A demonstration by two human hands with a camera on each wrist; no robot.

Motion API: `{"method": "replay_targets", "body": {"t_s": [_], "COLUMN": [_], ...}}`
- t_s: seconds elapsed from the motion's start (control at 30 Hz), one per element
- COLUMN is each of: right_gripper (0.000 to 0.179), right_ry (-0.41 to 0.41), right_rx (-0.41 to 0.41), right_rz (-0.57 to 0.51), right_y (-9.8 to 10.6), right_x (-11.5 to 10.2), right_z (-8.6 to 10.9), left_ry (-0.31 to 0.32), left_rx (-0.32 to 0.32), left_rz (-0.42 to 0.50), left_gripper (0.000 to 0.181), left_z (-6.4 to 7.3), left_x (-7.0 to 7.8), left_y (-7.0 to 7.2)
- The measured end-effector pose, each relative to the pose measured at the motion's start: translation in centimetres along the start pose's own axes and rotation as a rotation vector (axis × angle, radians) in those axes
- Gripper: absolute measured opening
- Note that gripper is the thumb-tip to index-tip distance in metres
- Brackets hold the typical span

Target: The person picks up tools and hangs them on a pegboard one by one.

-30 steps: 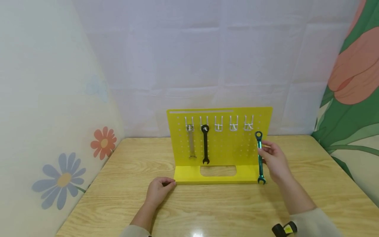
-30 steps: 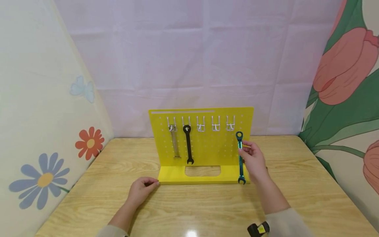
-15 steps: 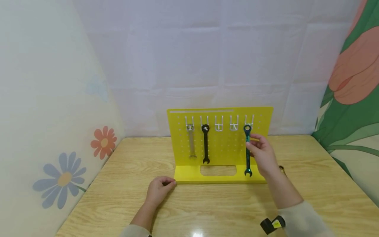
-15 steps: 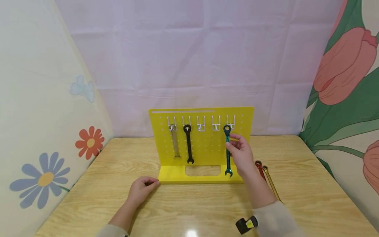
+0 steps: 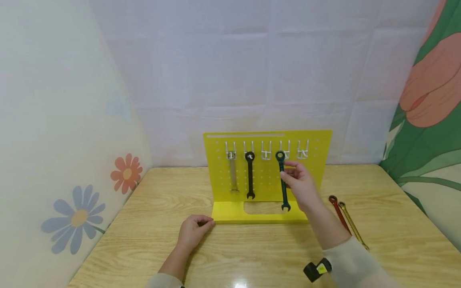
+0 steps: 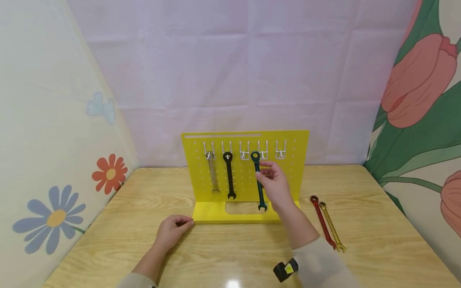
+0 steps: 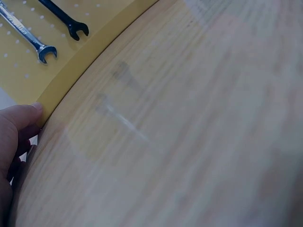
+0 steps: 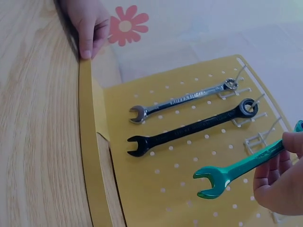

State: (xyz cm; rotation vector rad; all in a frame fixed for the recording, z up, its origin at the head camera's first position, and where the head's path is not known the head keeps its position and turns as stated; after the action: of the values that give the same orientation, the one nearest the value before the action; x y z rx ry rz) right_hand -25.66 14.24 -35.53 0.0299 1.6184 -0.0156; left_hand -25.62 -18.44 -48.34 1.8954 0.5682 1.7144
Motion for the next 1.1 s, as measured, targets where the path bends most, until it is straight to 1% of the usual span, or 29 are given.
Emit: {"method": "replay_targets", "body": {"t_s": [0.2, 0.4, 0.53, 0.7, 0.83, 1.1], "right_gripper": [0.033, 0.032, 0.032, 0.030, 0.029, 0.028], "right_ry": [-0.004, -0.019, -0.021, -0.020, -0.031, -0.039], "right_rx": [-0.025, -0.024, -0.026, -0.022, -0.006, 0.017], "right_rz": [-0.015, -0.018, -0.021, -0.040, -0.075, -0.117], "right_y": [-1.4, -2.3, -2.9, -3.3, -3.4, -3.8], "right_x": [0.1, 0.4, 0.6, 1.0, 1.4, 1.7], "right_z": [-0.4, -0.9, -1.1, -1.8, -2.4, -3.5], "left_ry": [0.007, -0.001, 0.011, 0.028, 0.033, 0.027], "left_rx": [-0.005, 0.000, -0.001, -0.006, -0.011, -0.010], "left_rz": [0.005, -0.002, -0.001, -0.002, -0.008, -0.007], "left_gripper": [0.007, 0.007, 0.004, 0.004, 0.005, 0.004], "left_z": [-0.1, -0.1, -0.2, -0.3, -0.4, -0.4], "left_x": [-0.1, -0.1, -0.2, -0.3, -0.4, -0.3], "left_y": [-0.1, 0.0, -0.1, -0.1, -0.2, -0.2]}}
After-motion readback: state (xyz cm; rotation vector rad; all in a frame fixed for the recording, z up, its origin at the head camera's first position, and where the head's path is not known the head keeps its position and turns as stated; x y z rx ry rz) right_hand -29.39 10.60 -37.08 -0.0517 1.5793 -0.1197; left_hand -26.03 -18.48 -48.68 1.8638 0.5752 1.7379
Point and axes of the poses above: each hand's wrist, its own z-axis away from the middle knuckle, its own y-axis out of the back of the hand, x = y × z, the point moved 2 cm from there along -z, towards the middle knuckle, and after that the axes turned 6 degrees about -x, right-handed, at the moved point
